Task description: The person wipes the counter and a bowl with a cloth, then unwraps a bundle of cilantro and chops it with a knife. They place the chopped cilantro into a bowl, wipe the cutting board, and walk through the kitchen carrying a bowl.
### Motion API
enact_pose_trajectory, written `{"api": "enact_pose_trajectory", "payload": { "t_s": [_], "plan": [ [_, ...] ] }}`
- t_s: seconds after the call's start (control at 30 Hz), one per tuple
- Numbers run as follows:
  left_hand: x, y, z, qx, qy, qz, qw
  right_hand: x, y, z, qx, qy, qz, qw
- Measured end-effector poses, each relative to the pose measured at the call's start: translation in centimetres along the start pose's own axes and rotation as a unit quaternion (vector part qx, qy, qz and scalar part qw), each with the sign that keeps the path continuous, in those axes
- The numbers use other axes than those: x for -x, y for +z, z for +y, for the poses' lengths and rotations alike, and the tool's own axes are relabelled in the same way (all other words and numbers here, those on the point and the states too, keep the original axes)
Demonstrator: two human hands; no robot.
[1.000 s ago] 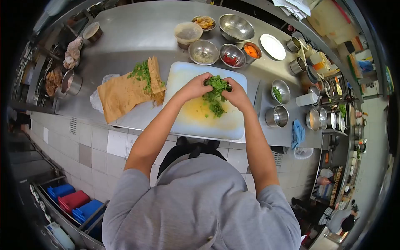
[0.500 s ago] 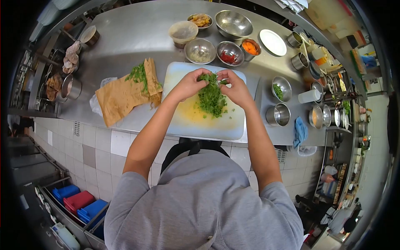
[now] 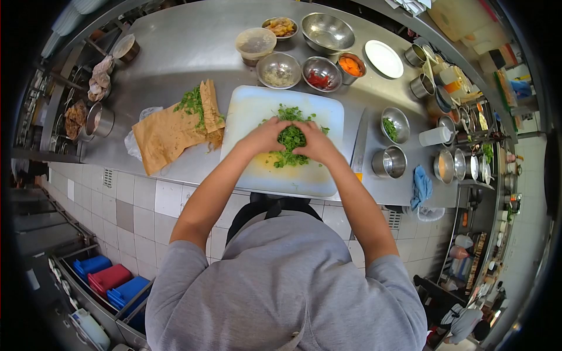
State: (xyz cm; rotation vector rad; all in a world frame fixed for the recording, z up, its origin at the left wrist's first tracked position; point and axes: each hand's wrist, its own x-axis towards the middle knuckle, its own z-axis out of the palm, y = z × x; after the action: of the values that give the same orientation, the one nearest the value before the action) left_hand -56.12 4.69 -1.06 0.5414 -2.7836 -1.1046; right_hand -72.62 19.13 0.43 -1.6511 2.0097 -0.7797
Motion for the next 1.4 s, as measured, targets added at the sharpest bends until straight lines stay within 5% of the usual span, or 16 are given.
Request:
{"api": "enact_pose_trajectory", "payload": {
  "t_s": [0.1,0.2,0.3,0.33,0.43,0.73,0.83,0.93,1.03,1.23,1.4],
  "plan": [
    [-1.0,1.7,-1.3,-0.015,-0.015,0.044,0.999,-0.5,1.2,-0.1,0.039,0.043,-0.016,0.998],
    [-0.6,0.0,-0.5,0.137,-0.063,0.088,0.985,-1.0,-1.1,-0.8,-0.062,0.120,-0.003,0.991],
    [0.0,-2.7,1.4,0.231,-0.087,0.064,0.967,-0.6,-4.1,-2.2,-0.136,0.088,0.011,0.987],
    [0.1,-3.2,1.8,0.264,-0.088,0.064,0.958,-0.5,-4.2,-1.8,-0.110,-0.010,0.070,0.991],
    [0.2,-3.3,2.4,0.288,-0.036,0.107,0.951,-0.4,-5.4,-3.1,-0.113,-0.006,0.104,0.988],
    [0.5,-5.1,3.8,0.259,-0.086,0.000,0.962,0.1,-5.6,-4.2,-0.295,0.114,0.074,0.946],
    [0.8,-4.7,3.7,0.260,-0.010,0.050,0.964,0.1,-5.3,-2.9,-0.139,-0.004,0.153,0.978],
    [0.6,-3.5,0.9,0.053,0.032,0.084,0.995,0.1,-5.6,-2.2,-0.074,0.118,0.093,0.986],
    [0.1,-3.2,-0.8,-0.074,-0.019,0.032,0.997,0.2,-3.7,0.7,-0.013,0.014,0.066,0.998],
    [0.6,-1.7,0.7,-0.075,-0.094,0.013,0.993,0.6,-0.6,-1.1,0.079,-0.036,0.033,0.996],
    [0.1,1.1,-0.4,-0.032,-0.091,0.049,0.994,-0.2,1.4,-1.7,0.119,0.016,0.023,0.993]
  ]
}}
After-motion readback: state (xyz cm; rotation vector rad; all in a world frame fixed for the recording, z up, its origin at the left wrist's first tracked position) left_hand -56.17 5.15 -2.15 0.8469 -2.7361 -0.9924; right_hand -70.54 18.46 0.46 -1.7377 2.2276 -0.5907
